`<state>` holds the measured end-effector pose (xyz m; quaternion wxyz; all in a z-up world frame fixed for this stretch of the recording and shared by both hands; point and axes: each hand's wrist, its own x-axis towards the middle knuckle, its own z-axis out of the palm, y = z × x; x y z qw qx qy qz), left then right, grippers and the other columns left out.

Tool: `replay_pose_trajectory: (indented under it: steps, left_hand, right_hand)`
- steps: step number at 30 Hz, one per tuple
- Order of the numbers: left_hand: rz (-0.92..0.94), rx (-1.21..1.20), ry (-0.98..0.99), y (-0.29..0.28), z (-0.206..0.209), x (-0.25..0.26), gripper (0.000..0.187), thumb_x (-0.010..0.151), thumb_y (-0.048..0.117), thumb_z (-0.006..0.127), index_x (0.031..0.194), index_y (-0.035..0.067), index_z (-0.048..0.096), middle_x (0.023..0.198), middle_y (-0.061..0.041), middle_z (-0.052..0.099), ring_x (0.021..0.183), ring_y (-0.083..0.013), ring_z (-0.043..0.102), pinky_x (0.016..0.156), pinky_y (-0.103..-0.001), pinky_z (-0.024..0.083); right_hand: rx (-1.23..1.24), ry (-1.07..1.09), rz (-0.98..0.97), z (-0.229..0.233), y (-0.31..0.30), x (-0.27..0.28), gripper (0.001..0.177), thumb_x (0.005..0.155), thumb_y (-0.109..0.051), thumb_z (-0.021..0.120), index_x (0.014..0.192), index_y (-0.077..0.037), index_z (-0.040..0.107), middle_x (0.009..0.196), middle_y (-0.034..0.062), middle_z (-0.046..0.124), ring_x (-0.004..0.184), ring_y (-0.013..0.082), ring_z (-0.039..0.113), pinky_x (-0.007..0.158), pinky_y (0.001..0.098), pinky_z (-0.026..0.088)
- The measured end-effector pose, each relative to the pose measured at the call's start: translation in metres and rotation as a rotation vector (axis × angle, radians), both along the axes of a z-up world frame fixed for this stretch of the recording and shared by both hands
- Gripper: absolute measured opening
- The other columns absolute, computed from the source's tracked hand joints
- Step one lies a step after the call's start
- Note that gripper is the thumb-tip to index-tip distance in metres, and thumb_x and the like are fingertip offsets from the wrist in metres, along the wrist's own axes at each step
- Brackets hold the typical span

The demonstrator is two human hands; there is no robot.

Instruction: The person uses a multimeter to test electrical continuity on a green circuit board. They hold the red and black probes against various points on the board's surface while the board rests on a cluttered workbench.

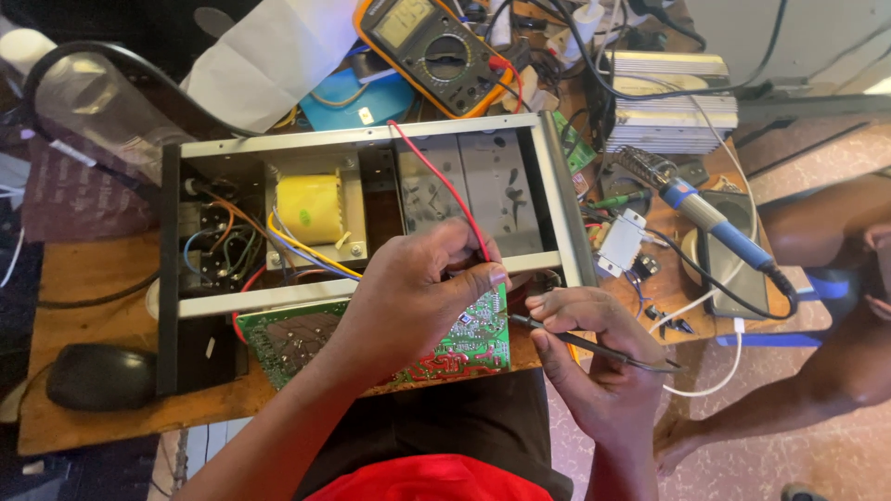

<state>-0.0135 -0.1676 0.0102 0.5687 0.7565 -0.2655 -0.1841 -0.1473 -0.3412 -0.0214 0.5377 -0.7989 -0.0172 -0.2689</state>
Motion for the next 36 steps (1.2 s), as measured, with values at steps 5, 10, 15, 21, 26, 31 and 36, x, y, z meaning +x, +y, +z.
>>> replay_pose_trajectory:
  steps: [5, 10, 15, 21, 26, 31, 36]
  left_hand:
    - [0.0, 0.036, -0.024, 0.0006, -0.0019, 0.0006, 0.009, 0.098, 0.023, 0.073, 0.095, 0.015, 0.072, 0.075, 0.007, 0.067, 0.068, -0.0084, 0.053, 0.065, -0.029, 0.046]
    - [-0.009, 0.001, -0.045, 0.0004, -0.0015, -0.0009, 0.008, 0.098, 0.02, 0.073, 0.094, 0.014, 0.071, 0.076, 0.007, 0.066, 0.07, -0.0073, 0.054, 0.066, -0.028, 0.046]
    - [0.02, 0.042, -0.038, 0.0001, -0.0023, -0.0002, 0.008, 0.096, 0.023, 0.075, 0.095, 0.015, 0.074, 0.079, 0.006, 0.072, 0.073, -0.0074, 0.061, 0.069, -0.028, 0.05]
    - [-0.007, -0.011, -0.049, -0.0009, -0.0038, -0.0002, 0.008, 0.099, 0.02, 0.074, 0.096, 0.013, 0.072, 0.078, 0.006, 0.068, 0.072, -0.008, 0.058, 0.068, -0.028, 0.049]
    - [0.008, 0.033, -0.012, -0.0011, -0.0025, -0.0006, 0.008, 0.098, 0.022, 0.073, 0.097, 0.013, 0.073, 0.078, 0.006, 0.071, 0.071, -0.0081, 0.059, 0.067, -0.028, 0.049]
    - [0.003, 0.044, -0.033, -0.0012, -0.0021, 0.0, 0.008, 0.097, 0.023, 0.073, 0.096, 0.015, 0.073, 0.079, 0.006, 0.072, 0.072, -0.0077, 0.06, 0.069, -0.029, 0.05]
    - [-0.016, 0.015, 0.019, -0.0031, -0.0032, -0.0014, 0.006, 0.098, 0.019, 0.072, 0.096, 0.014, 0.074, 0.082, 0.006, 0.074, 0.076, -0.0058, 0.06, 0.071, -0.027, 0.05]
  right_hand:
    - [0.057, -0.027, -0.016, -0.0045, 0.0026, -0.0013, 0.011, 0.095, -0.001, 0.074, 0.098, -0.006, 0.065, 0.104, 0.0147, 0.075, 0.105, 0.0272, 0.078, 0.102, 0.0385, 0.064]
    - [0.119, -0.04, -0.014, -0.0072, -0.0011, -0.0038, 0.011, 0.097, -0.001, 0.073, 0.103, -0.007, 0.065, 0.105, 0.0136, 0.074, 0.108, 0.0288, 0.079, 0.105, 0.0406, 0.067]
    - [0.109, -0.036, -0.013, -0.0063, 0.0027, -0.0022, 0.012, 0.097, 0.002, 0.073, 0.102, -0.005, 0.064, 0.106, 0.0155, 0.074, 0.108, 0.0283, 0.077, 0.105, 0.0397, 0.065]
    - [0.066, -0.05, -0.033, -0.007, 0.0021, -0.0005, 0.013, 0.096, 0.002, 0.074, 0.102, -0.004, 0.064, 0.105, 0.0168, 0.074, 0.107, 0.0289, 0.078, 0.106, 0.0408, 0.065]
    - [0.074, -0.062, -0.037, -0.009, 0.0024, -0.0004, 0.013, 0.096, 0.001, 0.075, 0.103, -0.004, 0.064, 0.108, 0.0182, 0.075, 0.108, 0.0285, 0.078, 0.106, 0.0405, 0.066]
    - [0.056, -0.064, -0.045, -0.0075, 0.0039, 0.0005, 0.013, 0.096, 0.0, 0.075, 0.103, -0.004, 0.065, 0.107, 0.0179, 0.076, 0.107, 0.0285, 0.079, 0.105, 0.0394, 0.065]
    - [0.047, -0.069, -0.058, -0.0072, 0.002, -0.0001, 0.012, 0.095, 0.0, 0.076, 0.102, -0.005, 0.067, 0.108, 0.018, 0.077, 0.108, 0.0288, 0.079, 0.105, 0.039, 0.064]
